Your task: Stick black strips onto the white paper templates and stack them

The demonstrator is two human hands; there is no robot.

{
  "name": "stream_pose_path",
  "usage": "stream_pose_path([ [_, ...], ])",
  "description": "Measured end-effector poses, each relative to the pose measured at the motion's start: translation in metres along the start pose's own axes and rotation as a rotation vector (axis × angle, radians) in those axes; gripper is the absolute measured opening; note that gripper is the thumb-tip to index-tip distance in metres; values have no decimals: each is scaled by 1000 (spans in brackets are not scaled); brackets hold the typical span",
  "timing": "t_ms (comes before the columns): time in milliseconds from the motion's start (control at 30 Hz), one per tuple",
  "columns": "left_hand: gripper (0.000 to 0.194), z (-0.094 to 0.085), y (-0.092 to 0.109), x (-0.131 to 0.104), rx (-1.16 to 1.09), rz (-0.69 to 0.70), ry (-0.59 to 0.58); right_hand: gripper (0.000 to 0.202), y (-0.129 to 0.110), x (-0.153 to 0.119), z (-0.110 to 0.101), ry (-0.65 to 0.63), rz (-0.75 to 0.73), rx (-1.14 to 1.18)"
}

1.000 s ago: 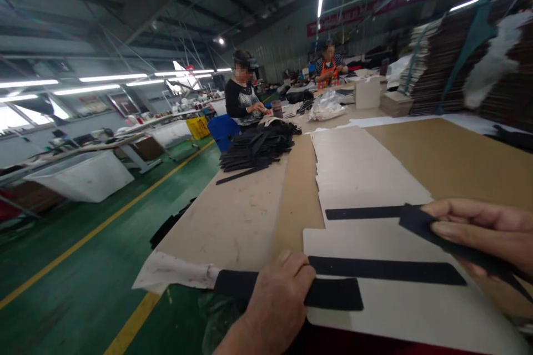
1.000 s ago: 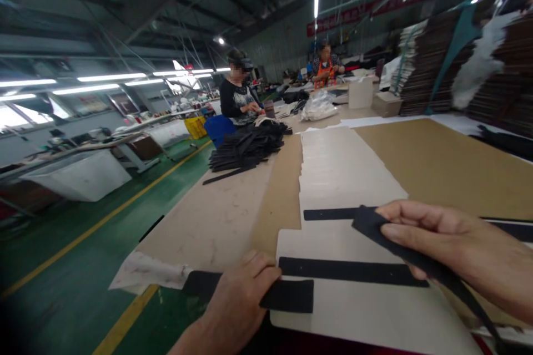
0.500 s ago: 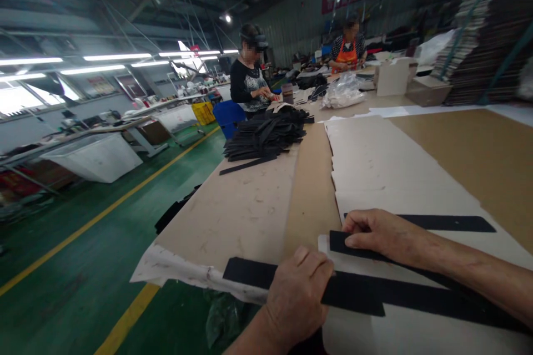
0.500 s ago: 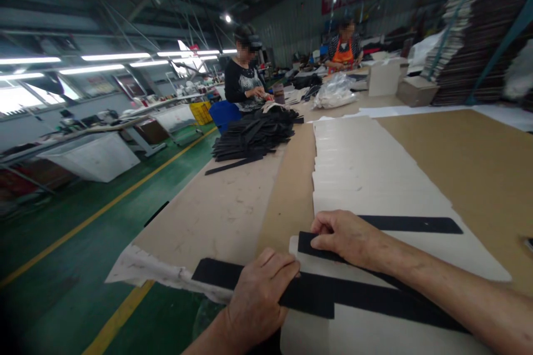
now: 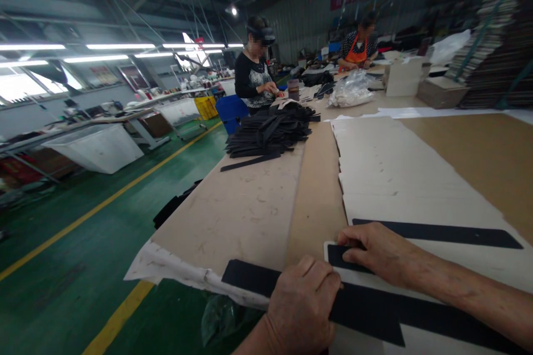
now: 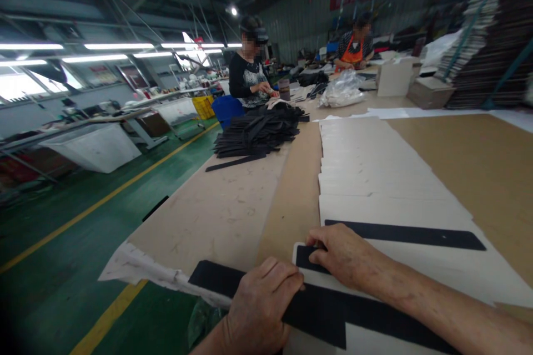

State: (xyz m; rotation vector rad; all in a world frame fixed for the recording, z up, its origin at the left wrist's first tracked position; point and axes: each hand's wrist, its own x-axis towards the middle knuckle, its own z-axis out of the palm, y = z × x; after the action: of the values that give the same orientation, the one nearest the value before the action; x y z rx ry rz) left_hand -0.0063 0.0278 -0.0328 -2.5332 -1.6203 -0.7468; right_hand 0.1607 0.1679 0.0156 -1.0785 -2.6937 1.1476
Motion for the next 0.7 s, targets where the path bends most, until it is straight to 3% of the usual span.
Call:
stream_pose_path([
  [367, 25, 2, 0, 0, 27, -1, 23, 16, -10, 1, 3, 30, 21, -176],
  [533, 45, -2, -1, 4, 16, -48, -81, 18, -11, 6, 6, 28, 20, -195],
  [700, 64, -7, -5, 7, -10, -82, -178, 24, 9, -14, -22, 33, -8, -132],
])
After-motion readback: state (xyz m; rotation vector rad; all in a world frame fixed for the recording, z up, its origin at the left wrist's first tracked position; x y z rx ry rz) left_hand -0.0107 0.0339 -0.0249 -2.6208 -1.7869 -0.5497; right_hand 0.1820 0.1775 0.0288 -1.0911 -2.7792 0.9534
